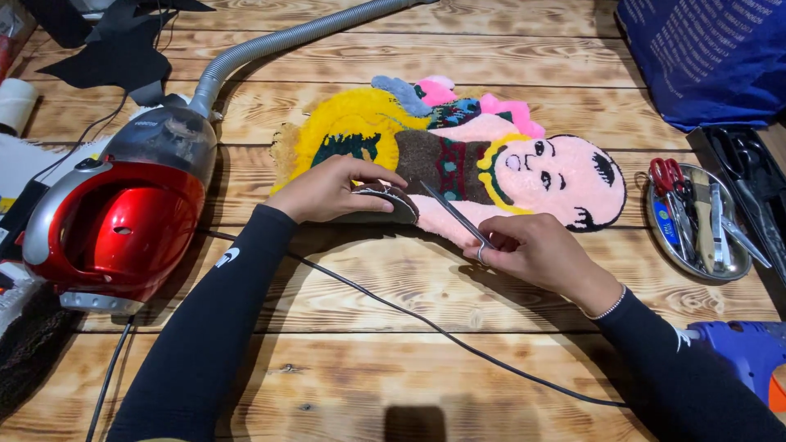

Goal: The person uses scissors to trim and detail a custom tufted rug shaped like a person.

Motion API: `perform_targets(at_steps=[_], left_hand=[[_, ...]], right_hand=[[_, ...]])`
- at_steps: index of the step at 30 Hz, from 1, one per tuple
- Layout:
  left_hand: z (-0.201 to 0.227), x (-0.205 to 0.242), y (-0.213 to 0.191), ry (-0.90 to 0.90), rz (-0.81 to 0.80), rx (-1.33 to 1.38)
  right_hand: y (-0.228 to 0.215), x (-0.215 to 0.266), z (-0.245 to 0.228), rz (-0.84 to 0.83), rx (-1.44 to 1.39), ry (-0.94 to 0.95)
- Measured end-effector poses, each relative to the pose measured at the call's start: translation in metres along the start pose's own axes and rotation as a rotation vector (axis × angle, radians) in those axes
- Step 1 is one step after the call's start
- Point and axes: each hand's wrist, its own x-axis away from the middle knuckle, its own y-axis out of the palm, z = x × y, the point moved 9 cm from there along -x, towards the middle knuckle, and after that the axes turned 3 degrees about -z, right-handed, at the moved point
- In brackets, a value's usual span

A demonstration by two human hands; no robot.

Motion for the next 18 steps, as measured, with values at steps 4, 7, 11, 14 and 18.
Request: perform_targets(at_steps=[4, 7, 11, 14, 18], left_hand=[[0.012, 0.004, 0.001, 0.041, 0.000, 0.054], [0.011, 0.008, 0.005, 0.005, -0.015, 0.095], [0.014, 0.011, 0.012, -0.004, -0.011, -0.086], [0.016, 0.012, 0.015, -0.002, -0.030, -0.171], [0.018, 0.010, 0.018, -0.002, -0.052, -0.221]], right_hand=[[-0.004, -0.009, -0.006, 0.003, 0.028, -0.108], [0.000, -0.014, 0.010, -0.052, 0.150, -0.031], [-0.007, -0.013, 0.012, -0.009, 0.168, -0.167], [-0.006, -0.011, 0.017, -0.046, 0.164, -0.222], [0.009, -0.007, 0.019, -0.181, 0.180, -0.241]])
